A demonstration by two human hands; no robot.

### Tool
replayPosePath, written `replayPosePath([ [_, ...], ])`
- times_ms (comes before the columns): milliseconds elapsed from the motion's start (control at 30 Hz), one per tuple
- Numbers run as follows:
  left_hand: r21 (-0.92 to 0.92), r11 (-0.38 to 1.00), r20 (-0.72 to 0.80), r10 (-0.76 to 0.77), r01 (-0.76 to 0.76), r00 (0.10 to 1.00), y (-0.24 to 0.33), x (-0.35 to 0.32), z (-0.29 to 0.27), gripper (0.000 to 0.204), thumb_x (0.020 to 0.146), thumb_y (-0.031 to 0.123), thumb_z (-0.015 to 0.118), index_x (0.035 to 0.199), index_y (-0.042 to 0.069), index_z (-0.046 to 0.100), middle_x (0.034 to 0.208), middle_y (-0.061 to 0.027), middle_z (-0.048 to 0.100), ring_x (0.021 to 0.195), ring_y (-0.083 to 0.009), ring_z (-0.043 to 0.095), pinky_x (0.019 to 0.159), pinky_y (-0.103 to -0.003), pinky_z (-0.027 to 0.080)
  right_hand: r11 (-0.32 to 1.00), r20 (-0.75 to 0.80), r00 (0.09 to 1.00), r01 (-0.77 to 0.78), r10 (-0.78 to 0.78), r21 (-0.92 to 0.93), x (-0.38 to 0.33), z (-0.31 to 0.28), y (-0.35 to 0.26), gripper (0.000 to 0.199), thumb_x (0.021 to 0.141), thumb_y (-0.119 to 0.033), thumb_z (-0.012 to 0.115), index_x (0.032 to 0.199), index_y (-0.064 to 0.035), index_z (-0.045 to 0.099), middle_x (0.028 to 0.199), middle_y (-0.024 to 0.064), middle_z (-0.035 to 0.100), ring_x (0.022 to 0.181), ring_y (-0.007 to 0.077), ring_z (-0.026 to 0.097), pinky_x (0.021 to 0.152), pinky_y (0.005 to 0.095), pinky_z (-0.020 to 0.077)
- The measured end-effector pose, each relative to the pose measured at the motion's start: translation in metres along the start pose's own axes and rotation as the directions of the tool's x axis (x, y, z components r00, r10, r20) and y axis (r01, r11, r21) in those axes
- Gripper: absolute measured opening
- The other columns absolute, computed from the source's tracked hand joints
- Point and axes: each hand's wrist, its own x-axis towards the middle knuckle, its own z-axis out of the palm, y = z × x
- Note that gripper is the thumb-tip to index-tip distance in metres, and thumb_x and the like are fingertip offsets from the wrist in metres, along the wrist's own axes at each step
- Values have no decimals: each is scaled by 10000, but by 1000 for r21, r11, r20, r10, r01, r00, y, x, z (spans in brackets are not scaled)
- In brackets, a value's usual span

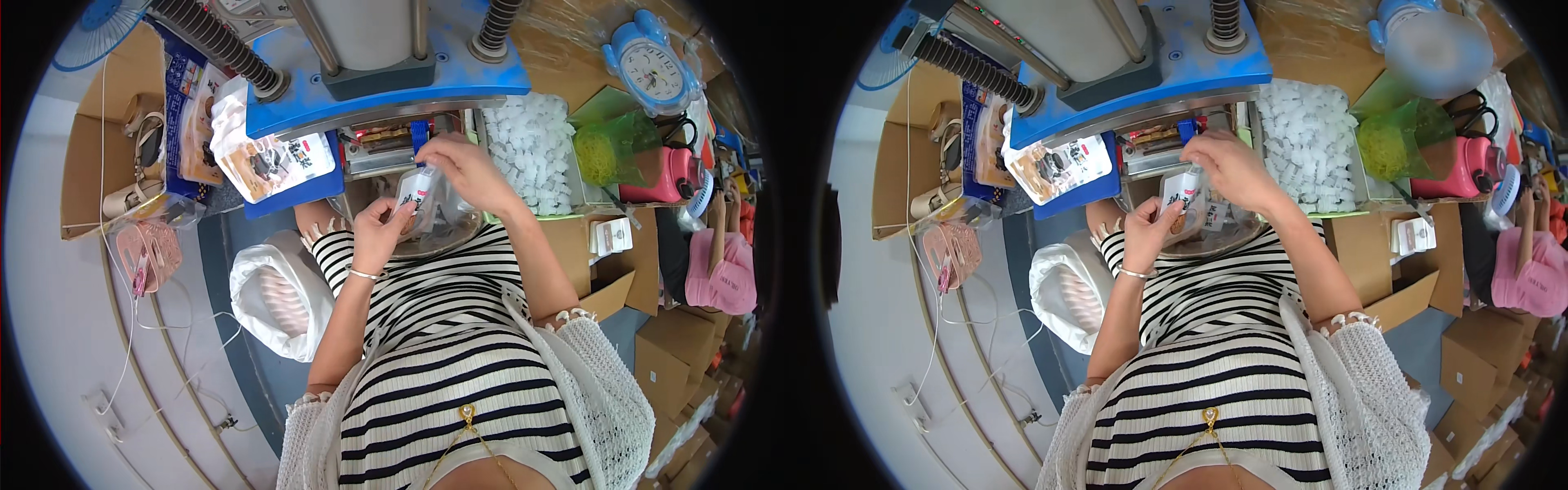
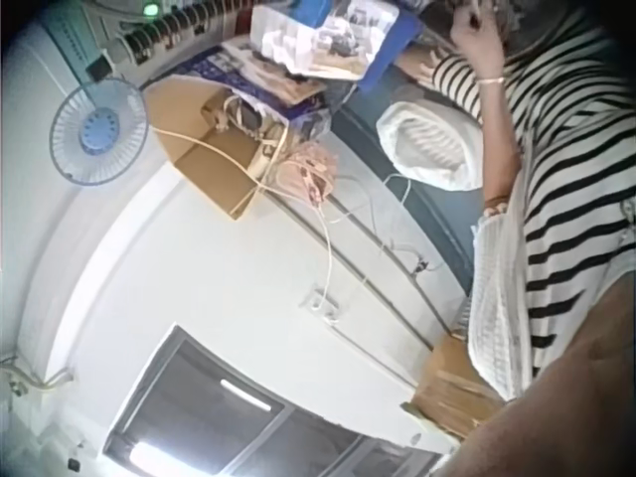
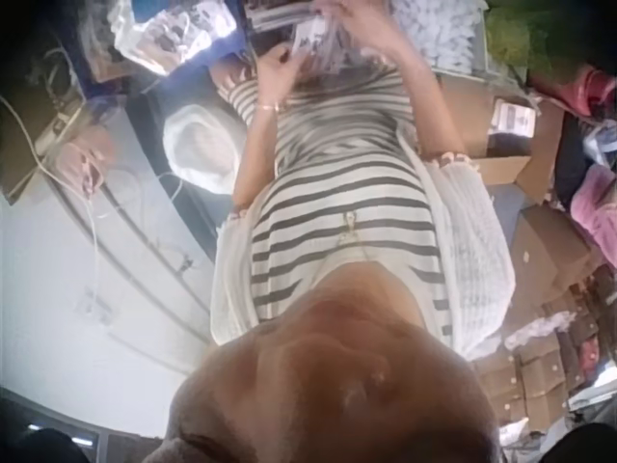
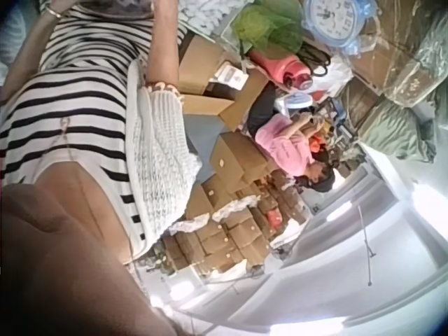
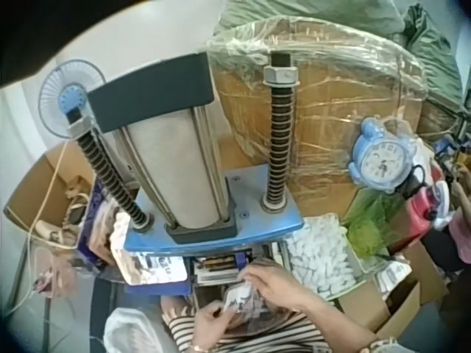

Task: Sealing plastic packets using a heat-sealing machine and organizing them into cardboard boxes.

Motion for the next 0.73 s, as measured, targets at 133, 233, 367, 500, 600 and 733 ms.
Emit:
replayPosePath([
  [133, -60, 998, -8, -23, 22, 1000, 11, 1, 11, 235, 890, 206, 695, 864, -27, 696, 707, 57, 595, 636, -4, 445, 542, -187, 358, 999, 44, 999, 2, -4, 44, 2, 8, 9, 169, 948, -101, 528, 1040, -7, 634, 990, 105, 626, 864, 225, 583, 794, 311, 457],
  [233, -145, 989, -36, -13, 7, 999, 11, 9, 10, 232, 889, 209, 696, 862, -21, 700, 721, 48, 617, 650, -3, 472, 554, -185, 375, 973, -63, 994, -72, 88, 219, -4, 9, 9, 177, 941, -109, 543, 1050, -10, 642, 1016, 118, 633, 836, 243, 596, 776, 325, 468],
  [367, -245, 969, -95, -13, -11, 995, 11, 37, -7, 240, 886, 225, 698, 882, -14, 707, 746, 25, 653, 679, -9, 518, 580, -191, 412, 958, -373, 928, -98, -9, -269, -9, -10, 4, 186, 922, -121, 575, 1053, -14, 653, 1059, 136, 639, 805, 291, 610, 758, 362, 484],
  [500, -89, 995, -133, 22, -34, 991, 10, 53, -17, 282, 873, 263, 702, 909, -17, 709, 751, -26, 682, 671, -64, 566, 596, -243, 457, 751, -399, 902, -146, -166, -644, 2, -41, 24, 149, 845, -115, 595, 957, -45, 662, 979, 113, 642, 856, 294, 585, 740, 393, 462],
  [600, 532, 842, -224, 246, -93, 943, 24, 48, -27, 381, 841, 343, 706, 968, -17, 696, 810, -136, 697, 666, -219, 631, 609, -360, 497, 425, -270, 942, -167, -197, -890, 8, -48, 46, 120, 784, -112, 605, 892, -67, 634, 893, 90, 637, 869, 274, 563, 717, 394, 438],
  [733, 954, 293, -273, 770, 61, 577, 53, 49, -64, 577, 831, 426, 686, 1235, 26, 588, 1216, -226, 598, 1006, -405, 607, 787, -447, 506, 307, -290, 934, -218, -210, -926, 13, -39, 49, 167, 762, -130, 603, 923, -86, 619, 879, 68, 626, 904, 252, 544, 724, 382, 416],
])
